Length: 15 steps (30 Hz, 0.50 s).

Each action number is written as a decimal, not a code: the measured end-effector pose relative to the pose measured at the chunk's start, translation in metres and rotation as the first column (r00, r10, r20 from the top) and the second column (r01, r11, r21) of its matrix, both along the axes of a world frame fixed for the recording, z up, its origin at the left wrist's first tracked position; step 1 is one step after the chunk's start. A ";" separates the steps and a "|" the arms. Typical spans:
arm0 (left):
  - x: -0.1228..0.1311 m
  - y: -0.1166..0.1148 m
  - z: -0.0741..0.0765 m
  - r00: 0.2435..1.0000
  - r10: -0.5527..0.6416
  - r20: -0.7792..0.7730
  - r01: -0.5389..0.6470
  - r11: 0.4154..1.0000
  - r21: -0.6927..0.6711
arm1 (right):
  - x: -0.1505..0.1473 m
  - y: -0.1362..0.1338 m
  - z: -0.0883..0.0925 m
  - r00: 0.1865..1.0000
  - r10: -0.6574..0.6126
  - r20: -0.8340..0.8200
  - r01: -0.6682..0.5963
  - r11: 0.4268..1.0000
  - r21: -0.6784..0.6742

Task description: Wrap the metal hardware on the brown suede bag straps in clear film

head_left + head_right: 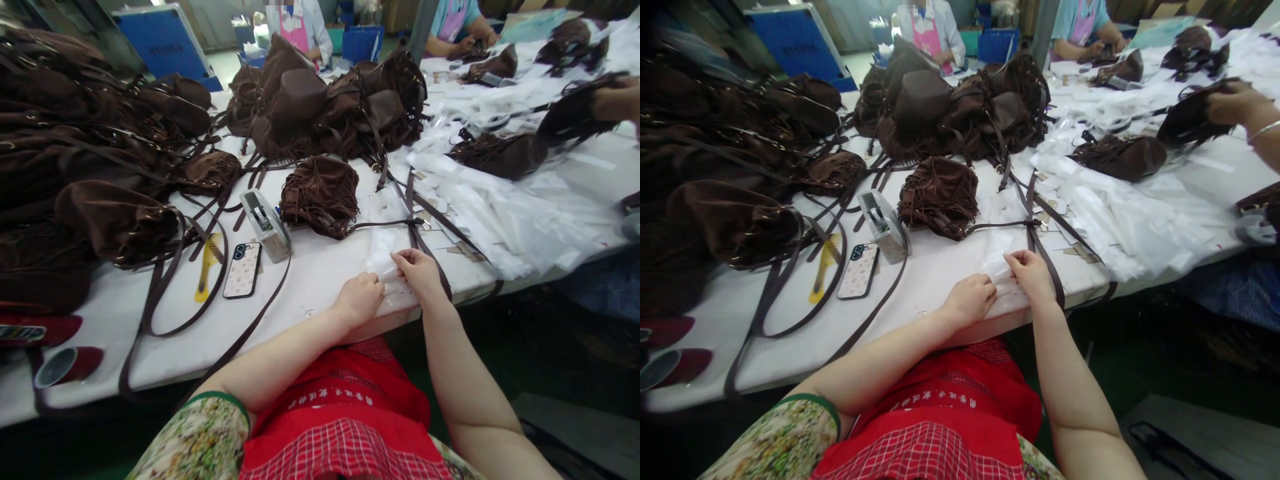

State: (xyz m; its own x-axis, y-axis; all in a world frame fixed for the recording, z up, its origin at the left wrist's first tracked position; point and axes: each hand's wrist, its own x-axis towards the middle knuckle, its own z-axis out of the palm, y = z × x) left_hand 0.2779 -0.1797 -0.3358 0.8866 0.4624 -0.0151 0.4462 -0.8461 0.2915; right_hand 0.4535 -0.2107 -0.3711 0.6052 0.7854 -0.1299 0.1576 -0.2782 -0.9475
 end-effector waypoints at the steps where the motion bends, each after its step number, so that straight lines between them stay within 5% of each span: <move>1: 0.000 0.000 -0.001 1.000 0.011 0.008 -0.010 1.000 -0.023 | 0.000 0.000 0.000 1.000 -0.001 0.010 0.001 1.000 -0.003; 6: -0.006 0.006 -0.006 0.977 0.170 0.126 -0.137 0.963 -0.233 | -0.001 -0.005 0.008 0.976 -0.025 0.215 0.024 1.000 0.007; 11: -0.024 0.014 -0.001 0.895 0.364 0.258 -0.237 0.877 -0.417 | -0.016 -0.021 0.028 0.765 -0.210 0.609 0.113 0.974 0.195; 13: -0.037 0.014 0.009 0.832 0.441 0.337 -0.262 0.848 -0.461 | -0.032 -0.029 0.038 0.750 -0.180 0.636 0.025 0.969 0.246; 15: -0.053 0.010 0.026 0.761 0.484 0.431 -0.212 0.814 -0.540 | -0.050 -0.033 0.045 0.711 -0.018 0.703 -0.186 0.959 0.213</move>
State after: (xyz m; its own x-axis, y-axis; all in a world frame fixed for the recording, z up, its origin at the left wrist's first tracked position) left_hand 0.2246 -0.1694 -0.3095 0.5861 0.8011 0.1213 0.3408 -0.3795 0.8602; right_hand 0.4037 -0.2432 -0.3260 0.3719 0.7792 0.5045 0.8064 -0.0020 -0.5914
